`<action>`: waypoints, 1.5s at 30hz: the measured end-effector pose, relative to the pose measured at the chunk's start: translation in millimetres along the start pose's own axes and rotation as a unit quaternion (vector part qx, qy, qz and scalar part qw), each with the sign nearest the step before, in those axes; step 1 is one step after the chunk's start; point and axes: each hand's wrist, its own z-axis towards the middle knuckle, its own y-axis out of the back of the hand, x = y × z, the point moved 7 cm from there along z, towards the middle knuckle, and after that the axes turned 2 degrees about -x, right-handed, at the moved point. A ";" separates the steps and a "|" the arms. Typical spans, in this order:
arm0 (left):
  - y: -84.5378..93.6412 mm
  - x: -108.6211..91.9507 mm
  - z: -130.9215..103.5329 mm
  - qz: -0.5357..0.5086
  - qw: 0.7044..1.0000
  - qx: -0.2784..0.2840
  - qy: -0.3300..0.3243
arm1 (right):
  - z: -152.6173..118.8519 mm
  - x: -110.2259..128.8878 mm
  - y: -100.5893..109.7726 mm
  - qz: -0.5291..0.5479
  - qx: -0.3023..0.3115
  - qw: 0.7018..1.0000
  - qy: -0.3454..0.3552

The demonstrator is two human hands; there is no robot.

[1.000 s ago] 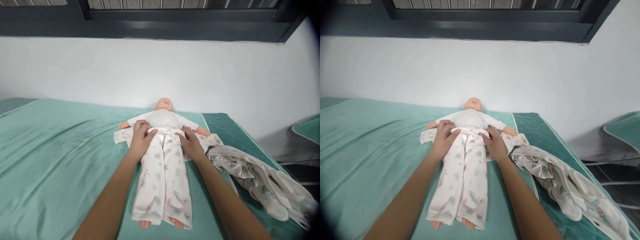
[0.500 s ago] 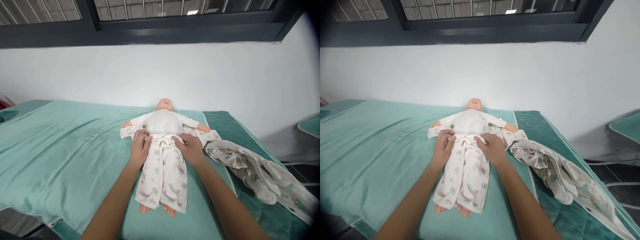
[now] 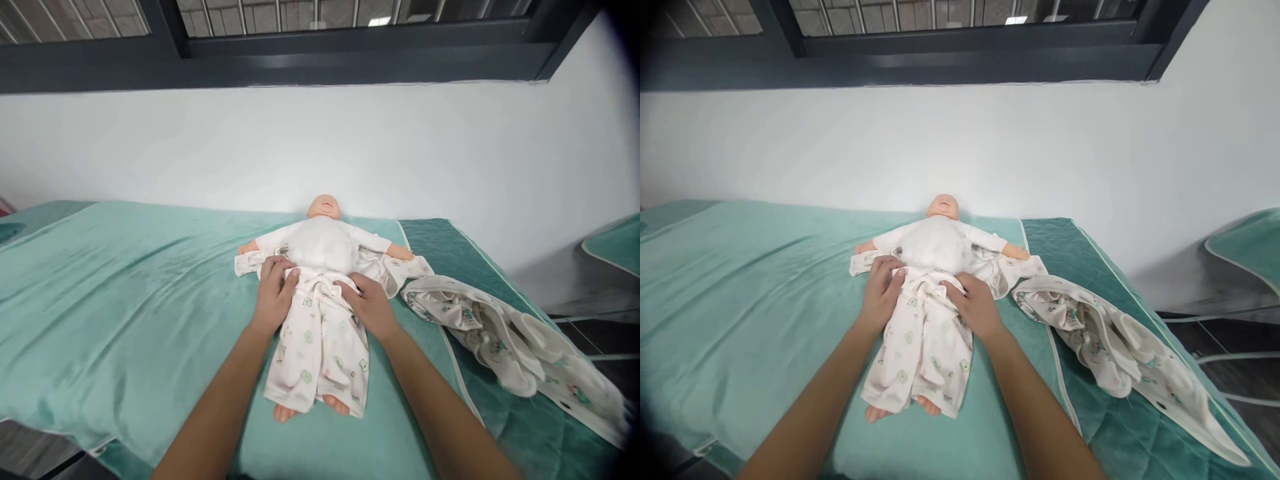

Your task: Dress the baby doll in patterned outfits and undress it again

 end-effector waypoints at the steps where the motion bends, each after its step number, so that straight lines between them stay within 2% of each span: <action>1: 0.6 -0.8 -0.6 -0.001 1.000 0.001 0.000 | 0.5 -1.3 -0.3 0.002 -0.002 1.000 -0.002; 4: 5.7 -8.8 -9.3 -0.006 1.000 0.007 0.000 | 2.2 -4.6 -0.6 0.000 -0.010 1.000 -0.006; 7: 11.9 -20.8 -28.1 -0.007 1.000 0.025 0.004 | 3.7 -6.4 0.4 -0.005 -0.017 1.000 -0.008; 11: 17.5 -24.3 -49.2 -0.009 0.999 0.034 0.042 | 2.2 -3.7 3.9 -0.007 -0.026 1.000 -0.005; 14: 16.9 -20.6 -51.9 -0.005 0.998 0.031 0.058 | -2.5 -2.2 8.6 0.008 -0.037 0.999 -0.022; 19: 15.4 -18.9 -48.4 0.012 0.999 0.020 0.047 | -21.6 1.1 9.4 0.023 -0.039 0.998 -0.045; 26: 16.3 -18.2 -50.5 0.013 0.999 0.008 0.033 | -67.2 18.4 -3.7 0.076 0.041 0.995 -0.043; 29: 19.3 -17.9 -53.3 -0.017 0.998 0.004 0.053 | -86.9 29.5 -5.9 0.132 0.098 0.986 -0.041; 31: 21.7 -18.9 -56.8 -0.044 0.997 0.011 0.070 | -100.5 36.9 -7.3 0.122 0.123 0.984 -0.030; 35: 29.4 -24.7 -71.6 -0.074 0.993 0.037 0.088 | -122.4 43.1 -14.7 0.018 0.148 0.989 -0.027; 38: 38.5 -27.9 -91.0 -0.061 0.991 0.073 0.089 | -127.9 48.4 -17.8 -0.033 0.154 0.988 -0.002; 43: 47.1 -35.7 -121.3 -0.053 0.970 0.235 0.034 | -115.4 57.1 -4.8 -0.057 0.128 0.990 0.019; 45: 52.2 -41.0 -122.0 -0.030 0.964 0.265 0.003 | -107.2 62.5 -0.8 -0.061 0.136 0.989 0.020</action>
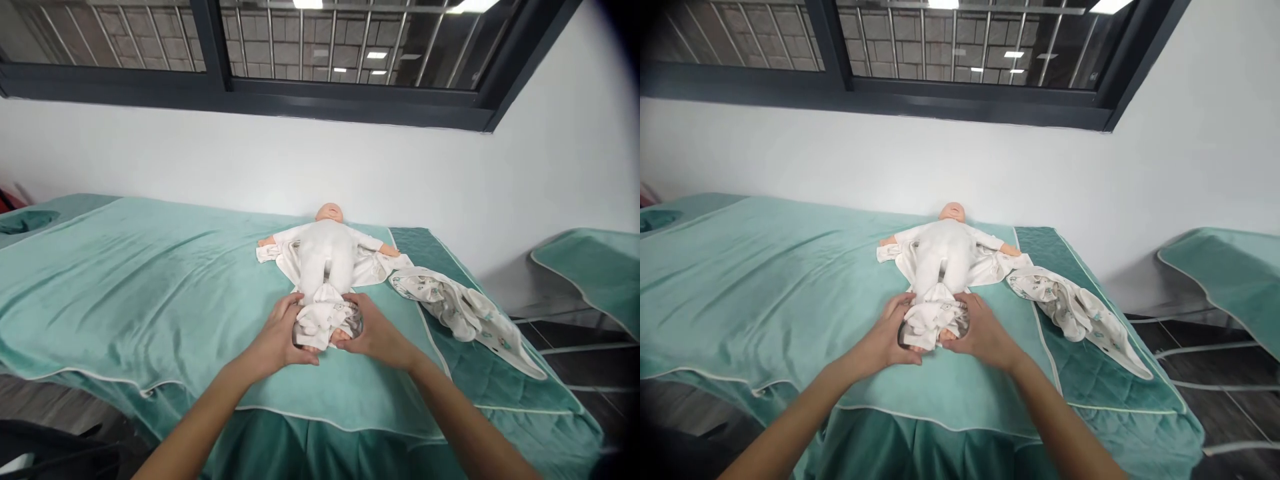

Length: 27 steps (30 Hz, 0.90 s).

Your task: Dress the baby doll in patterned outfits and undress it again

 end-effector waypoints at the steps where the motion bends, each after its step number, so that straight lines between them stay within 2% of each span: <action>1: 3.5 -3.6 1.1 0.018 1.000 0.004 -0.010 | 3.6 2.6 3.2 -0.007 0.004 1.000 -0.003; 5: 16.2 -22.0 12.8 0.090 0.995 0.007 -0.040 | 13.8 13.4 13.4 -0.070 0.026 0.997 -0.034; 9: 23.8 -33.7 15.6 0.095 0.995 0.025 -0.005 | 9.9 22.9 16.2 -0.112 0.077 0.988 -0.074; 12: 24.5 -39.9 5.1 0.020 0.996 0.075 0.049 | -0.3 30.1 14.0 -0.122 0.118 0.981 -0.098; 15: 24.5 -45.6 -12.0 -0.090 0.979 0.143 0.112 | -8.8 40.0 17.0 -0.128 0.133 0.977 -0.111; 18: 32.6 -49.8 -26.6 -0.183 0.952 0.173 0.172 | -14.7 54.8 18.7 -0.031 0.216 0.969 -0.120; 21: 46.4 -55.2 -31.0 -0.288 0.920 0.160 0.213 | -13.9 77.1 28.8 0.101 0.293 0.943 -0.118; 24: 66.6 -68.3 -19.4 -0.374 0.898 0.126 0.191 | 2.6 104.5 52.9 0.128 0.265 0.953 -0.071; 27: 96.7 -91.2 3.9 -0.390 0.905 0.113 0.127 | 26.7 131.3 79.1 0.069 0.199 0.977 -0.044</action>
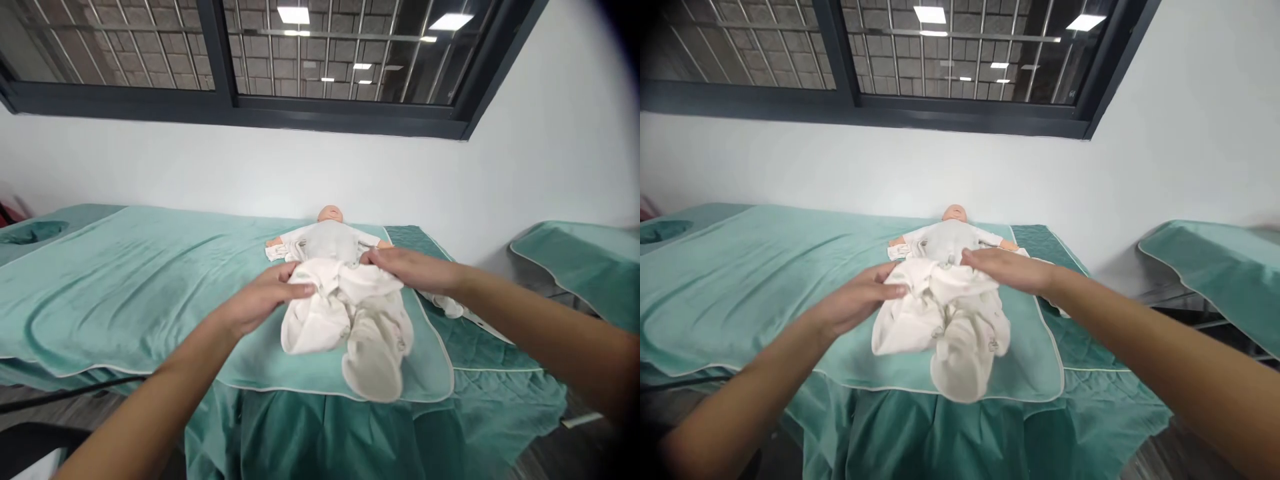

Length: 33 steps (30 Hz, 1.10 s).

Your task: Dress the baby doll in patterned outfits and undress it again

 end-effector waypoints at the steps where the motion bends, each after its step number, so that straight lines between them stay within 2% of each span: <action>1: 2.1 -17.6 3.1 0.030 0.999 0.009 -0.019 | 3.9 10.5 8.5 -0.024 -0.012 1.000 -0.003; 3: 5.3 -51.8 8.0 0.161 0.986 0.034 -0.029 | 11.9 32.9 23.9 -0.064 -0.018 0.998 -0.003; 5: 11.3 -85.7 11.4 0.346 0.937 0.027 -0.027 | 18.6 56.4 37.2 -0.099 -0.006 0.995 0.013; 7: 14.9 -118.2 13.1 0.470 0.882 0.003 -0.027 | 23.2 77.8 48.1 -0.140 0.010 0.990 0.028; 10: 10.0 -162.9 10.9 0.530 0.842 -0.059 -0.075 | 25.8 106.6 61.8 -0.196 0.001 0.979 0.058; 12: 3.5 -187.2 4.8 0.536 0.824 -0.118 -0.137 | 24.0 126.3 70.7 -0.195 -0.042 0.975 0.099; 14: -2.5 -198.3 -1.5 0.506 0.831 -0.145 -0.180 | 18.5 144.3 79.3 -0.150 -0.102 0.971 0.156; 16: -6.5 -193.6 -2.9 0.434 0.874 -0.118 -0.184 | 11.9 155.0 85.3 -0.075 -0.150 0.965 0.203; 18: -7.1 -180.7 -0.1 0.352 0.916 -0.083 -0.173 | 9.0 156.5 85.6 0.000 -0.170 0.958 0.231; 20: 0.7 -169.1 4.9 0.295 0.932 -0.102 -0.186 | 12.9 150.0 79.7 0.061 -0.168 0.955 0.239; 22: 18.1 -159.4 11.5 0.271 0.922 -0.174 -0.216 | 23.8 137.3 68.6 0.119 -0.155 0.953 0.231; 24: 41.5 -147.6 20.5 0.283 0.895 -0.258 -0.229 | 39.7 120.2 53.3 0.177 -0.138 0.951 0.211; 26: 68.2 -131.4 32.5 0.322 0.861 -0.333 -0.211 | 57.6 101.5 35.2 0.229 -0.117 0.947 0.191; 28: 94.4 -109.6 46.4 0.366 0.830 -0.384 -0.174 | 75.3 82.0 16.8 0.261 -0.096 0.944 0.178; 30: 113.3 -80.5 61.3 0.399 0.817 -0.395 -0.134 | 92.5 60.0 0.0 0.251 -0.073 0.951 0.165; 33: 117.6 -29.3 79.2 0.427 0.821 -0.363 -0.110 | 117.9 18.5 -13.6 0.096 -0.067 0.983 0.139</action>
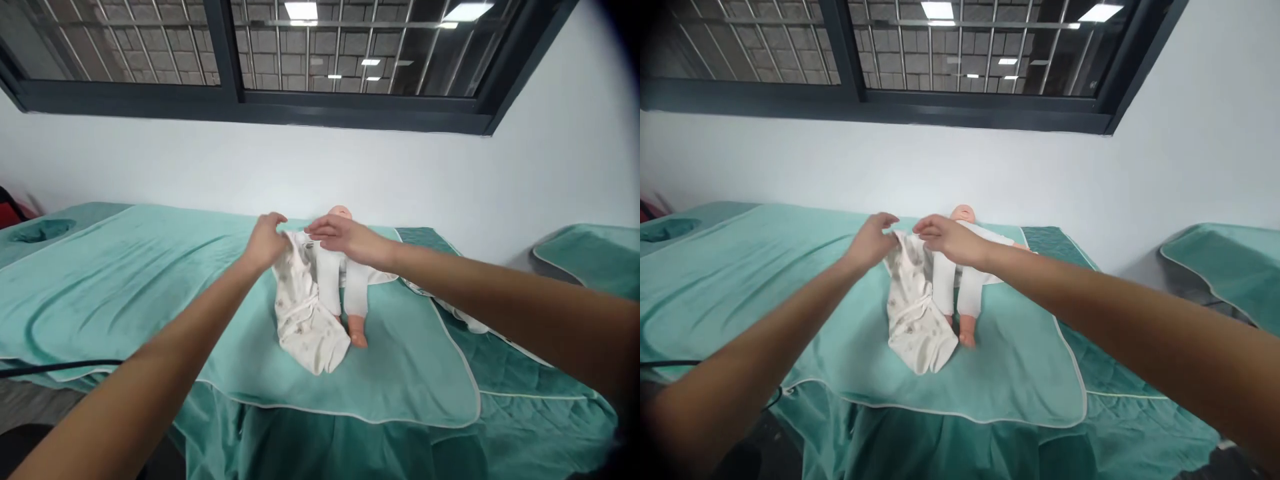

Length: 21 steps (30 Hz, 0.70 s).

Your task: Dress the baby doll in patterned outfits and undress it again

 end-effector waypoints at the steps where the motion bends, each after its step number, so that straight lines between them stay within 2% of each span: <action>1: -15.7 6.7 -8.2 -0.007 1.000 0.014 -0.003 | 4.1 -17.6 4.0 -0.085 -0.005 0.996 -0.007; 3: -48.6 13.6 -28.0 -0.044 0.998 0.047 -0.011 | 13.3 -54.3 23.0 -0.243 -0.041 0.969 -0.035; 4: -65.6 17.3 -38.1 -0.081 0.994 0.068 0.007 | 18.1 -73.2 36.9 -0.296 -0.066 0.951 -0.059; 6: -103.8 25.2 -57.6 -0.181 0.969 0.145 0.088 | 27.1 -110.6 71.4 -0.352 -0.129 0.920 -0.119; 9: -147.0 35.1 -75.5 -0.330 0.896 0.183 0.236 | 39.3 -163.2 121.3 -0.341 -0.201 0.898 -0.191; 12: -176.0 30.5 -74.2 -0.452 0.819 0.213 0.282 | 50.9 -213.1 150.4 -0.261 -0.196 0.907 -0.267; 15: -193.6 23.1 -65.0 -0.529 0.750 0.257 0.304 | 64.7 -240.6 161.9 -0.232 -0.173 0.910 -0.296; 17: -195.9 21.5 -55.7 -0.549 0.724 0.270 0.318 | 75.8 -246.9 165.2 -0.220 -0.165 0.913 -0.301; 19: -188.2 23.0 -41.8 -0.550 0.725 0.271 0.314 | 89.8 -246.6 167.0 -0.207 -0.160 0.916 -0.305; 21: -172.2 29.3 -24.7 -0.539 0.740 0.271 0.298 | 108.3 -242.2 165.5 -0.181 -0.154 0.922 -0.306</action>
